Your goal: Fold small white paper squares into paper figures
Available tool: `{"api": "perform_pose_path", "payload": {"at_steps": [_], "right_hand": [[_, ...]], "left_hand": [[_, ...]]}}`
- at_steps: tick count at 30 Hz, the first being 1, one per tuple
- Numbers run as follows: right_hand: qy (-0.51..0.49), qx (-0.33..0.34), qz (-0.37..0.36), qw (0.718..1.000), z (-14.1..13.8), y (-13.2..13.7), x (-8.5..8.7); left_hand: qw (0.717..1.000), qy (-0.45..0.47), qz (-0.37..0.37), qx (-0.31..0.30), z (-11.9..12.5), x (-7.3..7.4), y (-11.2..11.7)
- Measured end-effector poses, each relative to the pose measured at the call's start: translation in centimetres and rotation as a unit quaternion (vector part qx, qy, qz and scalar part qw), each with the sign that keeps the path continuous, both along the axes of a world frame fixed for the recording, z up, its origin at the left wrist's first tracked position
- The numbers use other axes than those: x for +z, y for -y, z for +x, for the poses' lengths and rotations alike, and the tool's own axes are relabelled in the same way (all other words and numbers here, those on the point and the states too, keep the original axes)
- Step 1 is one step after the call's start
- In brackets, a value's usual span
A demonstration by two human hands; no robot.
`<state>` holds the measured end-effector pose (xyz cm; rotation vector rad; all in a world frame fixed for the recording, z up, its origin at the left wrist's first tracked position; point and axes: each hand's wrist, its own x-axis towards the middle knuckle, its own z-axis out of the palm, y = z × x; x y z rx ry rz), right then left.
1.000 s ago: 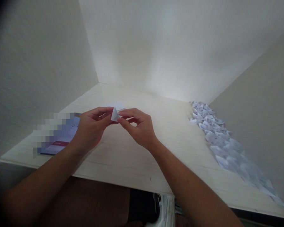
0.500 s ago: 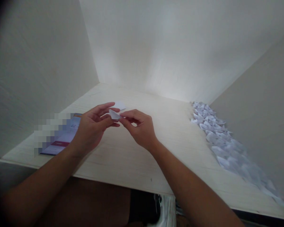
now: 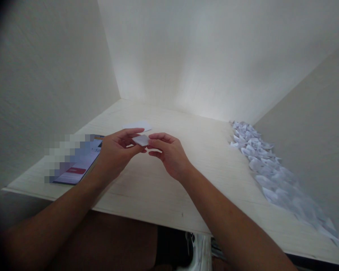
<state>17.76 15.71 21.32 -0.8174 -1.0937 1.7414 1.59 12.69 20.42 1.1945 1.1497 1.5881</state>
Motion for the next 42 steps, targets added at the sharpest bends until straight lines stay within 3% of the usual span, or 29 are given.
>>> {"api": "perform_pose_path", "payload": {"at_steps": [3, 7, 10, 14, 21, 24, 30, 36, 42], "right_hand": [[0.024, -0.007, 0.023, 0.999, -0.1, 0.1, 0.1], [0.087, -0.060, 0.124, 0.987, -0.2, 0.0, 0.0], [0.084, -0.097, 0.147, 0.981, -0.2, -0.3, -0.2], [0.105, -0.126, 0.195, 0.967, 0.0, -0.5, -0.4], [0.115, -0.083, 0.308, 0.941, 0.2, 0.0, 0.3], [0.095, -0.041, 0.279, 0.955, 0.3, 0.0, 0.3], [0.032, -0.013, 0.143, 0.989, 0.2, -0.5, -0.5], [-0.053, 0.044, 0.056, 0.996, -0.3, 0.1, -0.2], [-0.068, 0.031, 0.035, 0.997, 0.0, 0.3, 0.4]], "left_hand": [[1.000, -0.012, 0.005, -0.003, -0.1, -0.3, -0.1], [0.995, 0.090, -0.004, -0.037, -0.1, -0.2, -0.1], [0.982, 0.164, -0.015, -0.090, 0.0, 0.3, 0.0], [0.978, 0.171, -0.021, -0.120, 0.0, 0.4, 0.0], [0.977, 0.187, -0.007, -0.103, -0.1, 0.4, -0.1], [0.973, 0.202, -0.019, -0.109, -0.2, 0.6, 0.0], [0.966, 0.222, -0.064, -0.118, -0.1, 0.8, 0.2], [0.952, 0.269, -0.061, -0.136, 0.3, 1.2, 0.6], [0.942, 0.285, -0.060, -0.170, 0.4, 1.4, 0.6]]}}
